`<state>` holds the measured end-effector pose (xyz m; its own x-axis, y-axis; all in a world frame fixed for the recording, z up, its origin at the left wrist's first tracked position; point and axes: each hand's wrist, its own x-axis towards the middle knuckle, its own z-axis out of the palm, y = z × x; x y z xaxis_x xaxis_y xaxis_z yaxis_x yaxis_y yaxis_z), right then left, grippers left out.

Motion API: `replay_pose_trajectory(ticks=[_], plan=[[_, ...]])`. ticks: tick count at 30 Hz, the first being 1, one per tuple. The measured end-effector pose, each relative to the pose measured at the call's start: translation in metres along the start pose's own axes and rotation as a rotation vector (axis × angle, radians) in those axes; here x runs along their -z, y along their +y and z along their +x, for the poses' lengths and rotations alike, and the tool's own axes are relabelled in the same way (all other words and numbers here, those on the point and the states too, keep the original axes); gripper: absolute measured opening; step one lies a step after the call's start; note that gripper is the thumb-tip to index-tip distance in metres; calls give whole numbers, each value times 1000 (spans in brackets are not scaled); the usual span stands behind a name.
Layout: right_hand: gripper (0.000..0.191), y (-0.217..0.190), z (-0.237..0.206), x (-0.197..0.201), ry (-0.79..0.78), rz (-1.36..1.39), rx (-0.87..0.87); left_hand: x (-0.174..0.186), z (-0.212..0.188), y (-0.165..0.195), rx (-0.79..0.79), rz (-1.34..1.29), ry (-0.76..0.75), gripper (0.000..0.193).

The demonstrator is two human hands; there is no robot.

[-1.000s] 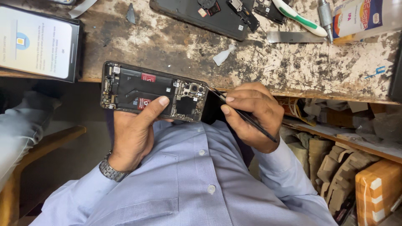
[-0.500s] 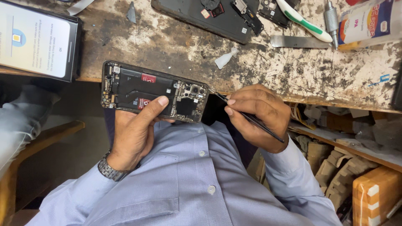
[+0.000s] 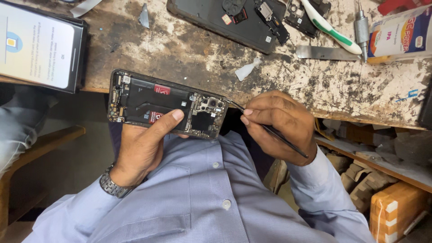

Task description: The person holds a disassembled smartphone and uses a black pry tool to work around the phone's internal frame and camera area. They briefly handle a yellow Meecoo adhesive box, then continue prying at the phone's edges and internals on the cluttered workbench.

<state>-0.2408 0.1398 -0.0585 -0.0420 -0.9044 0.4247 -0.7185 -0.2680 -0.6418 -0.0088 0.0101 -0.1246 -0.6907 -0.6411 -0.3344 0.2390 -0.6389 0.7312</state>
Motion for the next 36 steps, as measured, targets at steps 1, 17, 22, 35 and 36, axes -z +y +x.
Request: replay_pose_trajectory(ticks=[1,17,22,35,36], plan=[[23,0,0,0,-6,11,0,0,-1,0,-5,5,6,21],[18,7,-19,-3,67,127,-154,-2,-3,-1,-34,23,26,21],[18,9,-9,-5,43,139,-104,4,1,-2,-20,2,9,20],[22,12,10,1,-58,92,-2,7,5,-1,-11,28,-10,20],[22,12,9,1,-56,91,-5,5,4,-1,-18,32,-10,19]])
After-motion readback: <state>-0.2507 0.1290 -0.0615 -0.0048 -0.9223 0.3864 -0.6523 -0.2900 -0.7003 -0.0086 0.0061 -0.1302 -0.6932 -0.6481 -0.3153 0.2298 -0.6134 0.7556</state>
